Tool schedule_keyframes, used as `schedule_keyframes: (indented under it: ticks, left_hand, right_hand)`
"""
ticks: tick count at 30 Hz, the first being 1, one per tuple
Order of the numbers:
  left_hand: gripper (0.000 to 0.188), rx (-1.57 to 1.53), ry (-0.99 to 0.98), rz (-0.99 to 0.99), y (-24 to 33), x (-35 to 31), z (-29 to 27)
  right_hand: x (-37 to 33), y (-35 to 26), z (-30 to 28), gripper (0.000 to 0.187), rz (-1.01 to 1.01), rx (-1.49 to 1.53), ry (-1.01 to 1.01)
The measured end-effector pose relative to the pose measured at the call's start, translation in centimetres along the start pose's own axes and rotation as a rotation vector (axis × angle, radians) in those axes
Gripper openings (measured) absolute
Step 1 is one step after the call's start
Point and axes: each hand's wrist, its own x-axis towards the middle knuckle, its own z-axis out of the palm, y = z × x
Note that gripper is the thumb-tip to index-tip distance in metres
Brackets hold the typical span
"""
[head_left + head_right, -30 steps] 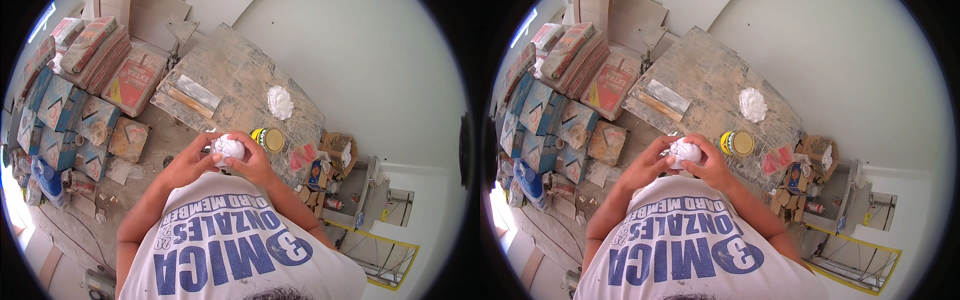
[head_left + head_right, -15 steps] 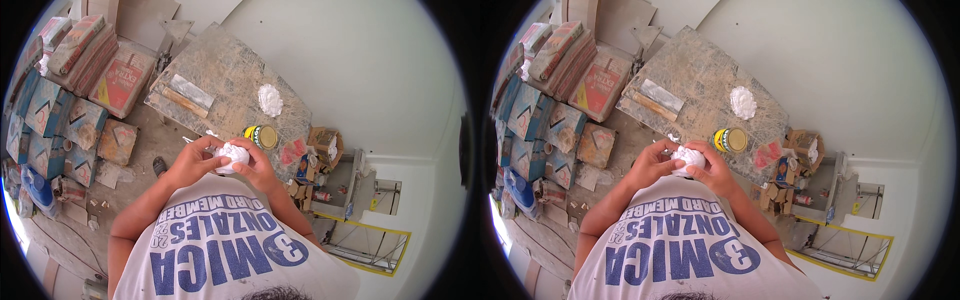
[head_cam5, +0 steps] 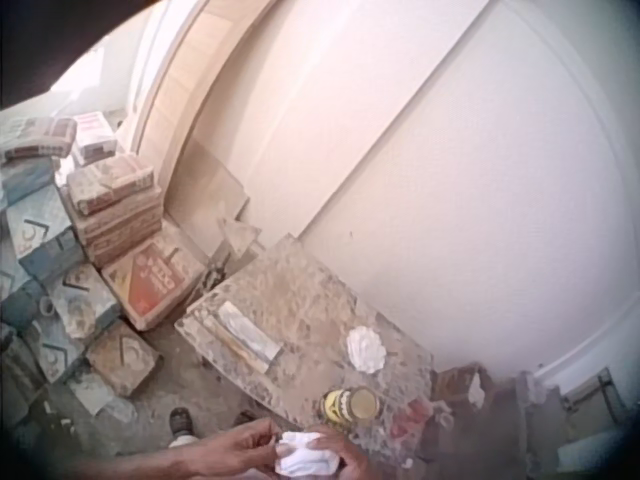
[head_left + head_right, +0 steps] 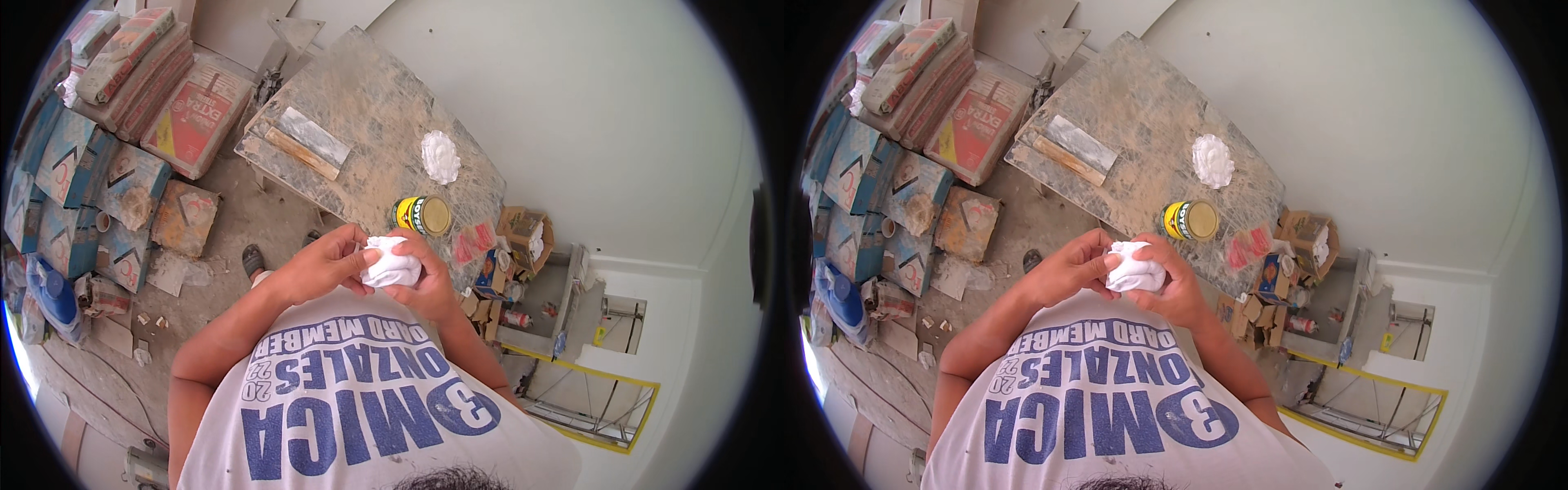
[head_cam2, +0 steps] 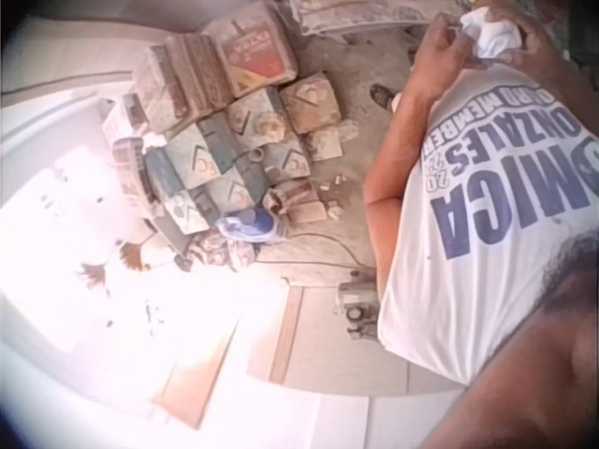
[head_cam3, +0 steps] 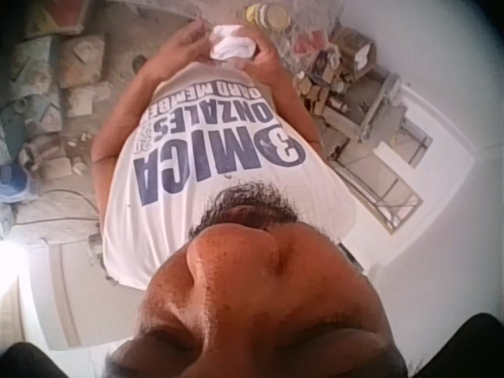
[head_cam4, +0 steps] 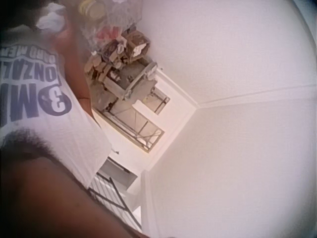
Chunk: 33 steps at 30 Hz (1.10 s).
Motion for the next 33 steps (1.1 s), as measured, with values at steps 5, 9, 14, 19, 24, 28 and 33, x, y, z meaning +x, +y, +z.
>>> schedule_keyframes:
  ticks: [5, 9, 14, 19, 24, 28, 33]
  left_hand:
    - [0.061, 0.075, 0.025, 0.189, -0.4, -0.7, 0.0]
    - [0.077, 0.293, -0.009, 0.432, -0.5, -0.8, 1.4]
    - [0.076, 0.646, -0.012, 0.328, 2.2, -1.7, 2.7]
    - [0.077, 0.779, -0.016, 0.394, 2.1, -1.5, 2.5]
    - [0.070, 0.895, -0.054, 0.570, 1.3, -1.1, 2.2]
    - [0.054, 0.726, -0.005, 0.540, 0.2, -0.7, 1.6]
    - [0.036, 0.353, 0.015, 0.459, -2.1, 0.0, 0.2]
  right_hand:
    - [-0.9, 0.2, 0.6, 0.054, 0.060, 0.285, 0.183]
    - [-1.4, 0.6, 1.1, 0.056, 0.104, 0.453, 0.204]
    - [-1.6, -0.2, 2.2, 0.054, 0.188, 0.662, 0.267]
    - [-2.2, -0.2, 2.3, 0.052, 0.267, 0.801, 0.269]
    - [-1.9, -1.3, 2.6, 0.049, 0.397, 0.915, 0.252]
    - [-1.9, -1.6, 2.0, 0.051, 0.530, 0.917, 0.163]
    - [-1.3, -1.5, 2.4, 0.062, 0.343, 0.196, 0.095]
